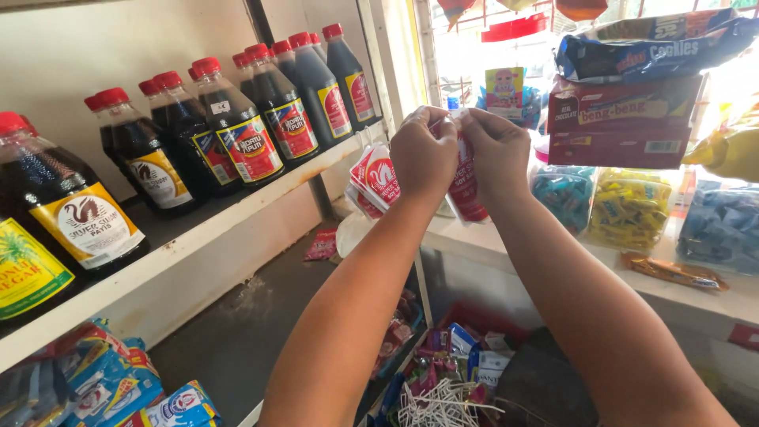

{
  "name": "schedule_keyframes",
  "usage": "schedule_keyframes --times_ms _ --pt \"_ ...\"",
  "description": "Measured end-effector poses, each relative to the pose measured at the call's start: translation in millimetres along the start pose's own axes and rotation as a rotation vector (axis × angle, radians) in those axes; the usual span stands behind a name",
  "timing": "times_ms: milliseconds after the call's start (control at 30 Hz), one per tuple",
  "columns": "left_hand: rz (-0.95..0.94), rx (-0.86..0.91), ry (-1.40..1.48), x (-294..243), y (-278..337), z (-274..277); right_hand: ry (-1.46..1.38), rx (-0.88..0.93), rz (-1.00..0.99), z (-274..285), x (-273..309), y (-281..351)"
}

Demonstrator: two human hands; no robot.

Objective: Bundling soy sauce sachets with plastic ties and hanging them on display hooks on a shelf in a grocery store.

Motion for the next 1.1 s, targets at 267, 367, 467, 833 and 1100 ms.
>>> schedule_keyframes --times_ms 267,367,467,833,1100 --pt "0.097 -0.015 -0.044 10.6 -7.7 -6.5 0.107 -0.015 0.011 -5.7 -7.1 -14.9" --pt "0.099 -0.02 -0.054 16.1 -10.4 -8.3 0.019 0.003 -0.077 -7.8 -13.7 -19.5" --pt "0.081 -0.012 -0.052 17.3 -12.5 -13.8 -0.023 -0.001 -0.115 -2.1 -20.0 -27.2" --pt "0.061 0.039 -0.1 24.0 -16.5 -21.0 -0.272 0.047 -0.446 1.0 -41.2 -35.9" --pt "0.14 0.093 -0.161 30.6 -16.8 -16.3 -0.3 0.098 -0.477 -4.4 -47.5 -29.2"
Point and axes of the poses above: each hand's wrist, its own y-axis away from the middle knuckle, its own z-axis out of the back of the hand, x = y × z, the point moved 6 cm from there along -y, towards the middle knuckle, and after that the axes turned 9 degrees about -x, right-handed, at the moved point
